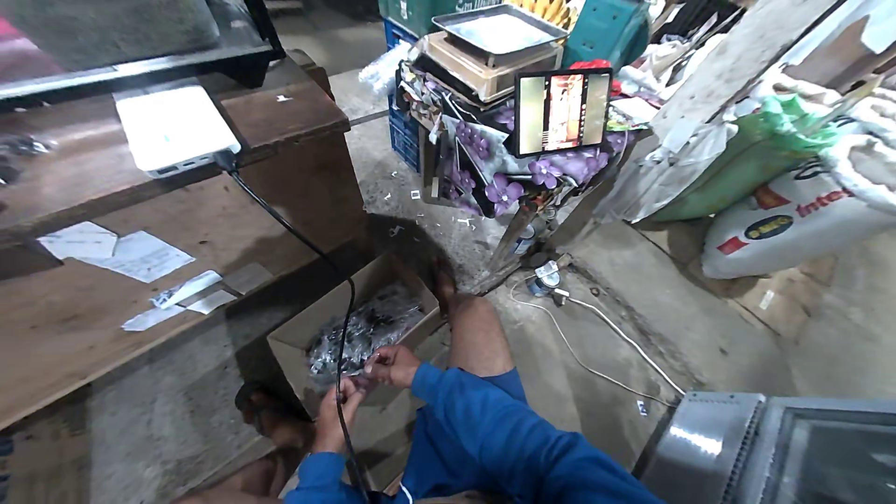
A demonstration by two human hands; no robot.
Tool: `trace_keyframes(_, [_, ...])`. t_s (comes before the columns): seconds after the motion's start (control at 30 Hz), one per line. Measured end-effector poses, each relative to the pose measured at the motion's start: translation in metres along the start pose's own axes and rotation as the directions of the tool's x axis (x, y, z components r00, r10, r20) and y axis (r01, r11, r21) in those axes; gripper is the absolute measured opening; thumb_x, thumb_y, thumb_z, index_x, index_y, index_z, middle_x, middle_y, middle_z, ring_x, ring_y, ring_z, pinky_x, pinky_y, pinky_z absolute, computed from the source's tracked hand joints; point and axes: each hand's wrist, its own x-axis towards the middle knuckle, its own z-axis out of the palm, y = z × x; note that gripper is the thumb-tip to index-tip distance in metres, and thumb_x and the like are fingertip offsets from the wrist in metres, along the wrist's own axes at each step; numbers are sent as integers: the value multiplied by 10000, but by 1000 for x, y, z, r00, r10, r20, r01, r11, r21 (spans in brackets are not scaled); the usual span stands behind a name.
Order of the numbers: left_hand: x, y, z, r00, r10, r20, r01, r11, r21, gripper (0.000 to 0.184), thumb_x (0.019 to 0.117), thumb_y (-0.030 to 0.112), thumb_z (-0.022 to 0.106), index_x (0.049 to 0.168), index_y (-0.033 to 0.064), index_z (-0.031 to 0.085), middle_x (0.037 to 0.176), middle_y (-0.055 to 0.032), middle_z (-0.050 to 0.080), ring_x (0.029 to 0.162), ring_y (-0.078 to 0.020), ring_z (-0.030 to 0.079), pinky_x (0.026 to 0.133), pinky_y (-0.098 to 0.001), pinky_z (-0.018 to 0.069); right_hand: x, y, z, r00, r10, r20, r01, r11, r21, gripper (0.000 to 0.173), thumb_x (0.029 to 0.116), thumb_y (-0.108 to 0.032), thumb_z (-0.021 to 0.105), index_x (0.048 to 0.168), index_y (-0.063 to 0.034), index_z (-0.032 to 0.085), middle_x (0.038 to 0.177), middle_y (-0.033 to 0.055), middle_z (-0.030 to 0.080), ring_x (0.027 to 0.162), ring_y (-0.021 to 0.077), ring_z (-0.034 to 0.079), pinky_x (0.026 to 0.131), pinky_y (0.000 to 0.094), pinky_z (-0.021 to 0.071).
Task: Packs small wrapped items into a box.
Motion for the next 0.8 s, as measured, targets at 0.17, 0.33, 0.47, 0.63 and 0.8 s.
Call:
trace_keyframes(0.17, [-3, 8, 6, 1000, -6, 26, 4, 996, 92, 166, 817, 208, 723, 796, 108, 592, 695, 8, 563, 626, -111, 540, 588, -310, 468, 3, 3, 0, 1000, -6, -11, 7, 999, 38, 329, 1026, -300, 631, 1187, -15, 660, 981, 99, 679, 788, 157, 646, 741, 368, 572])
trace_keyframes(0.33, [-4, 10, 9, 993, -118, -9, 117, 989, -90, 390, 956, 247, 668, 1285, 50, 600, 857, -97, 686, 668, -194, 662, 601, -349, 589, 4, 2, -4, 997, -82, -11, 81, 993, -88, 356, 1017, -346, 641, 1091, 0, 687, 950, 111, 675, 817, 164, 636, 805, 383, 553])
trace_keyframes(0.47, [0, -2, 4, 991, -120, -57, 118, 992, -33, 174, 983, 222, 660, 1011, 51, 678, 758, -54, 633, 565, -142, 568, 508, -290, 504, 4, 2, -5, 994, -103, -23, 98, 982, -159, 373, 1021, -366, 631, 1098, -6, 689, 973, 128, 684, 848, 193, 653, 831, 415, 556])
trace_keyframes(0.63, [2, -3, 3, 991, -111, -78, 114, 993, 31, 165, 1001, 205, 653, 959, 50, 693, 718, -44, 629, 549, -134, 561, 517, -290, 503, 4, 1, -4, 992, -114, -49, 103, 978, -181, 367, 1026, -345, 628, 1131, 3, 680, 1037, 150, 699, 928, 220, 678, 893, 435, 558])
trace_keyframes(0.8, [0, 5, 8, 988, -106, -115, 130, 965, 228, 243, 1045, 261, 594, 965, 63, 710, 703, -29, 621, 567, -129, 553, 564, -332, 503, 5, -2, -5, 987, -91, -133, 53, 962, -268, 445, 1024, -459, 597, 1046, -31, 716, 963, 130, 704, 888, 228, 677, 859, 466, 554])
